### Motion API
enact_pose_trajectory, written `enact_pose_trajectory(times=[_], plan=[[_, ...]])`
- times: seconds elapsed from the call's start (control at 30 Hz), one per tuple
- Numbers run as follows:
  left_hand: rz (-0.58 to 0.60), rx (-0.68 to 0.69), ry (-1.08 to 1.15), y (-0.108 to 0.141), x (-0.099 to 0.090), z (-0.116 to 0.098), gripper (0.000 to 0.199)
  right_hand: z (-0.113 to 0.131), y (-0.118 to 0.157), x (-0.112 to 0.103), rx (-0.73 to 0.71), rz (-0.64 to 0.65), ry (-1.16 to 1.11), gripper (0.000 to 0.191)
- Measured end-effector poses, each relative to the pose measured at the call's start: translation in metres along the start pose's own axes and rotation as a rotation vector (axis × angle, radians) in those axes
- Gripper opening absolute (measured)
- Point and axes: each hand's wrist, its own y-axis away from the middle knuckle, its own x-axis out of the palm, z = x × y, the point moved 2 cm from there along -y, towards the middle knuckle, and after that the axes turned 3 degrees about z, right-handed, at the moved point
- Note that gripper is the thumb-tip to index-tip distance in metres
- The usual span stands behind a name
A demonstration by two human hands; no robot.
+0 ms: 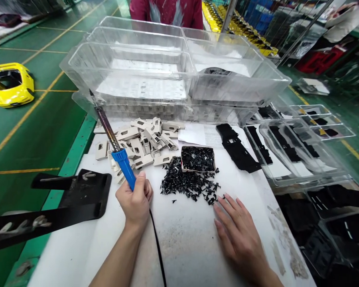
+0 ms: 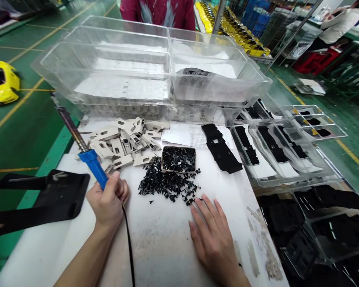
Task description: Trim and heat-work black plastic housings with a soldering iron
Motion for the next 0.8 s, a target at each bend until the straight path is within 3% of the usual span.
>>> enact_pose_trajectory(times=[0.17, 0.33, 0.43, 0.6, 0.8], plan=[[0.010, 0.008, 0.006, 0.000, 0.000, 0.000, 0.043, 0.001, 0.006, 0.000, -0.051, 0.064, 0.003, 0.037], [0.008, 0.005, 0.023, 0.000, 0.002, -0.002, 0.040, -0.011, 0.006, -0.006, 0.042, -0.018, 0.018, 0.032], [0.009, 0.002, 0.025, 0.000, 0.003, -0.004, 0.038, 0.001, -0.011, -0.002, 0.030, -0.030, -0.009, 0.032], [0.009, 0.009, 0.028, 0.000, 0.003, -0.004, 0.037, 0.028, -0.036, 0.013, -0.084, 0.098, -0.032, 0.038], [0.012, 0.006, 0.025, 0.000, 0.002, -0.001, 0.038, 0.017, -0.009, 0.005, -0.097, 0.147, 0.013, 0.040]])
